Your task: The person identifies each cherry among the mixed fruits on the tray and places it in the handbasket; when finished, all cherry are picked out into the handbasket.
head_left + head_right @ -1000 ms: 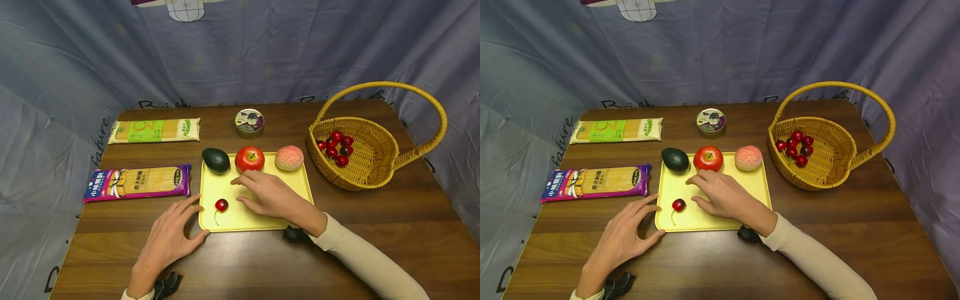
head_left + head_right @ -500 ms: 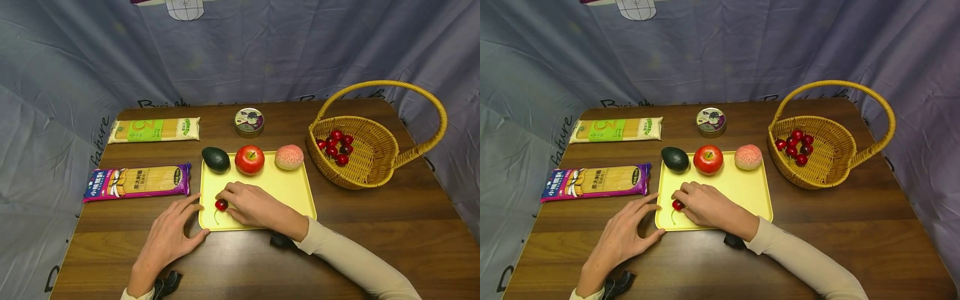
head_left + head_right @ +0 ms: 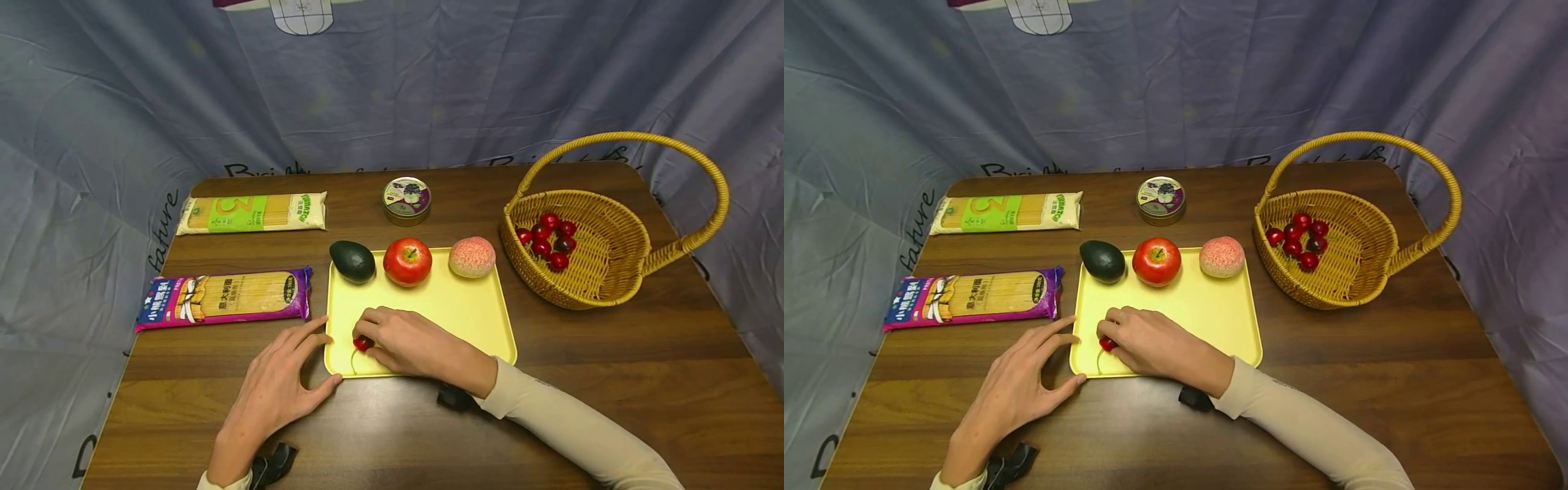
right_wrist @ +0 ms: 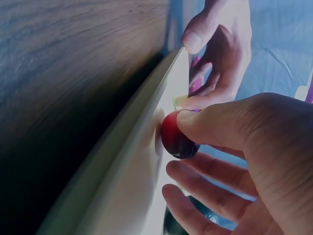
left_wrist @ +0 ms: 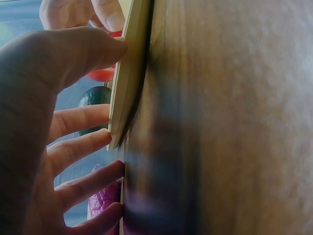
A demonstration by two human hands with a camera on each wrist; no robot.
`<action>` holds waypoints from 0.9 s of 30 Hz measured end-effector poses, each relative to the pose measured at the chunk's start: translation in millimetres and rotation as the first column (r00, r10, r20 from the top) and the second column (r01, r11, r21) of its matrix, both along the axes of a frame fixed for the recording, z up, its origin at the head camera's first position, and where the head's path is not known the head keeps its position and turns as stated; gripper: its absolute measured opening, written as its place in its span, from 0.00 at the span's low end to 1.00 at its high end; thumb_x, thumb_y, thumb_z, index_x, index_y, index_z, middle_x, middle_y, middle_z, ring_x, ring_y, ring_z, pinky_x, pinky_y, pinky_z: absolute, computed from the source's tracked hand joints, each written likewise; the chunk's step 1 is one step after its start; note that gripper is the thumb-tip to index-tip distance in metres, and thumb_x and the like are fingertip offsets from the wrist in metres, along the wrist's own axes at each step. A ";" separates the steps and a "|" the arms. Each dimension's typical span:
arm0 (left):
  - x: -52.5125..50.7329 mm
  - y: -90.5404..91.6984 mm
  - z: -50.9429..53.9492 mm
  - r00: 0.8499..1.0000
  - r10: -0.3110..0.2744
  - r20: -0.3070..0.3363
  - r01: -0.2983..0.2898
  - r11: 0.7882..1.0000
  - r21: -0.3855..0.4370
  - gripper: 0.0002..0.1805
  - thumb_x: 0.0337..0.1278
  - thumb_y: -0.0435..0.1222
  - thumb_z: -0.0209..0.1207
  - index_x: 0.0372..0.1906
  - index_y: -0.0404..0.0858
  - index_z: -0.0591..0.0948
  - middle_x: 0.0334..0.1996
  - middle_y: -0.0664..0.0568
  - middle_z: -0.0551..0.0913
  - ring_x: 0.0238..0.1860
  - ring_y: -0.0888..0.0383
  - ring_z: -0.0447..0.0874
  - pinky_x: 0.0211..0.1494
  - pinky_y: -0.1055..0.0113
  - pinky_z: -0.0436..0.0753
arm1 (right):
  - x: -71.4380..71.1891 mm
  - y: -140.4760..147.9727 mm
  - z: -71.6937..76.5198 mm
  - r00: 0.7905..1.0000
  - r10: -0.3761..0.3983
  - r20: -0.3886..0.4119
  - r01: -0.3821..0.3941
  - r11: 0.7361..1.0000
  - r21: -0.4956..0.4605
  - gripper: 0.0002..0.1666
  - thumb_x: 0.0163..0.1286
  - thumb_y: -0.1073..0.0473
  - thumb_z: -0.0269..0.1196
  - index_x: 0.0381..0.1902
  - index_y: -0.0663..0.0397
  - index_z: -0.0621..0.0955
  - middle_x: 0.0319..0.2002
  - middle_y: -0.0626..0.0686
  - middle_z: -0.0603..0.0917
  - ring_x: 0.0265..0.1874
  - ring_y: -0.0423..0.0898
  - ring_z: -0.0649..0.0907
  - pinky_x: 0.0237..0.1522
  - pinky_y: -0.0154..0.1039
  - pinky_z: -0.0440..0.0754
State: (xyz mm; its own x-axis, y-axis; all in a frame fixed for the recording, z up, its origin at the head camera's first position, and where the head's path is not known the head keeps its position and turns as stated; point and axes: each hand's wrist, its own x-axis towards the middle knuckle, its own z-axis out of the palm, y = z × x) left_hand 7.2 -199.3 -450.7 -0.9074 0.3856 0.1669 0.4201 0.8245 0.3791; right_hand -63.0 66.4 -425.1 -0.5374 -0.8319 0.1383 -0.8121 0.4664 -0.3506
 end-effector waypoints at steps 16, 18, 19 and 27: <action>0.3 0.7 -1.3 1.000 0.007 -0.007 -0.007 1.000 -0.006 0.32 0.55 0.61 0.74 0.58 0.48 0.86 0.77 0.58 0.74 0.67 0.51 0.80 0.61 0.45 0.86 | -8.7 25.0 9.7 0.997 -0.077 0.000 0.077 0.995 -0.066 0.16 0.69 0.58 0.76 0.54 0.45 0.87 0.49 0.48 0.83 0.44 0.41 0.84 0.44 0.37 0.88; 0.2 0.7 -1.2 1.000 0.007 -0.006 -0.007 1.000 -0.007 0.31 0.55 0.61 0.74 0.58 0.48 0.86 0.77 0.58 0.74 0.68 0.51 0.79 0.61 0.45 0.86 | -9.5 31.4 12.7 0.996 -0.093 -0.005 0.093 0.992 -0.085 0.16 0.69 0.58 0.76 0.54 0.46 0.87 0.49 0.48 0.83 0.43 0.41 0.85 0.43 0.37 0.88; 0.1 0.7 -1.2 1.000 0.007 -0.006 -0.007 1.000 -0.007 0.32 0.55 0.61 0.74 0.58 0.48 0.86 0.77 0.58 0.74 0.68 0.51 0.79 0.61 0.45 0.86 | -9.9 34.6 14.9 0.995 -0.102 -0.009 0.101 0.990 -0.094 0.16 0.69 0.58 0.76 0.53 0.46 0.87 0.49 0.48 0.83 0.43 0.41 0.85 0.43 0.37 0.88; -1.0 0.7 -1.9 1.000 0.008 -0.010 -0.008 1.000 -0.014 0.32 0.54 0.61 0.74 0.58 0.48 0.86 0.77 0.58 0.74 0.68 0.51 0.79 0.61 0.46 0.86 | -14.9 66.0 28.2 0.982 -0.184 -0.030 0.178 0.971 -0.157 0.17 0.67 0.62 0.76 0.52 0.48 0.86 0.50 0.49 0.82 0.38 0.41 0.81 0.38 0.36 0.84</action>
